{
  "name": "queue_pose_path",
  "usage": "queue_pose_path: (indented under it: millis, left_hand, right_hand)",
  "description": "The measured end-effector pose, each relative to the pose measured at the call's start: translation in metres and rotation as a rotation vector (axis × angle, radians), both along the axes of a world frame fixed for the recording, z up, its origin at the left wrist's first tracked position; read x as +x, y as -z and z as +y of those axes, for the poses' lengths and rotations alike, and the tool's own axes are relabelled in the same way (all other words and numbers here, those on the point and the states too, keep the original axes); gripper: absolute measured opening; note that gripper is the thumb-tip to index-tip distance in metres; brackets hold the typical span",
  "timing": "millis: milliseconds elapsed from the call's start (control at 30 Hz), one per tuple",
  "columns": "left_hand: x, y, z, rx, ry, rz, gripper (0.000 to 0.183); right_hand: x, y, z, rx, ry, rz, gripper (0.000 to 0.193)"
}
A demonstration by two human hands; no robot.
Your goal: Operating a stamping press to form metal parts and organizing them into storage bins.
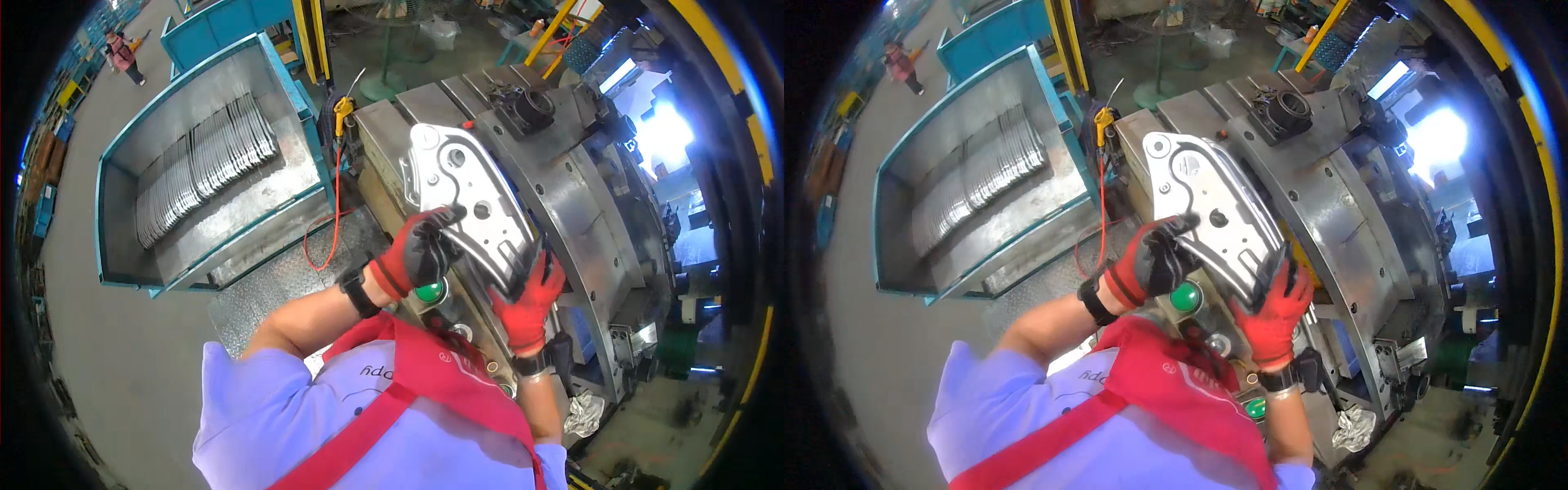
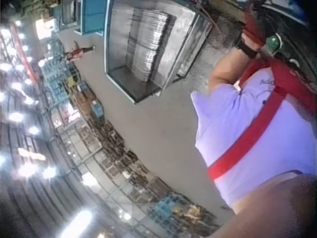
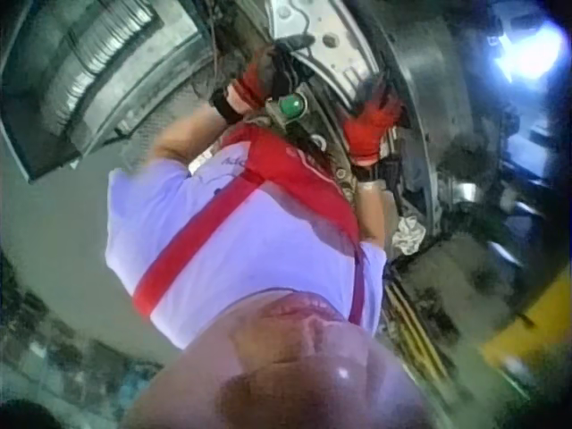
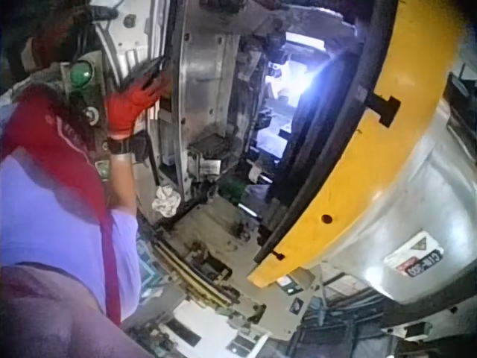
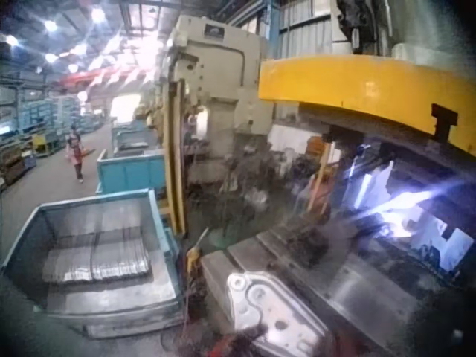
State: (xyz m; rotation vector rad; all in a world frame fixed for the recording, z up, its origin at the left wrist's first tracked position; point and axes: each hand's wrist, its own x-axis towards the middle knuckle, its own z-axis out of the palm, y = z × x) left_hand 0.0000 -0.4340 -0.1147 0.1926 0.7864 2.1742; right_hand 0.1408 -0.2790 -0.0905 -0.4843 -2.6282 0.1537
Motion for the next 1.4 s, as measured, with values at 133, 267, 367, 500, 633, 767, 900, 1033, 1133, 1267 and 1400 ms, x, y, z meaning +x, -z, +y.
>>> queue_pose_path:
  millis: [133,267,367,500,633,767,900,1033,1133,1267,1400]
  left_hand:
    - [0.02,0.024,0.009,0.347,0.041,-0.361,0.026]
    - [0.036,0.022,-0.003,0.053,0.06,0.447,0.016]
    - [0.052,0.05,0.007,0.106,0.11,0.264,0.014]
    - [0.064,0.012,0.008,0.191,0.193,-0.109,0.02]
    - [0.061,0.103,0.018,0.218,0.274,0.213,0.06]
    - [0.061,0.095,0.022,0.157,0.294,0.259,0.053]
    - [0.064,0.067,0.013,0.137,0.364,0.064,0.044]
    - [0.056,0.03,-0.01,-0.15,0.479,0.742,0.039]
    - [0.062,0.059,0.006,-0.078,0.082,1.651,0.035]
    - [0.082,0.029,0.022,-0.09,0.54,0.037,0.037]
    - [0.049,0.048,0.026,-0.228,0.02,1.344,0.032]
  right_hand:
    - [0.039,-0.013,-0.003,-0.262,-0.061,0.162,0.081]
    - [0.082,0.003,-0.005,-0.356,-0.215,0.139,0.048]
    - [0.101,0.007,-0.01,-0.347,-0.227,0.086,0.053]
    - [0.114,0.009,-0.009,-0.285,-0.284,0.1,0.05]
    - [0.121,0.021,-0.008,-0.262,-0.28,0.141,0.048]
    - [0.127,0.044,-0.003,-0.288,-0.242,0.219,0.042]
    - [0.126,0.048,-0.002,-0.299,-0.278,0.249,0.044]
    - [0.127,0.046,0.004,-0.653,-0.139,0.292,0.046]
    - [0.111,0.03,0.009,-0.88,-0.018,0.345,0.051]
    - [0.077,0.015,0.032,-0.608,-0.053,0.048,0.057]
    - [0.027,-0.023,0.025,-0.412,-0.133,0.022,0.058]
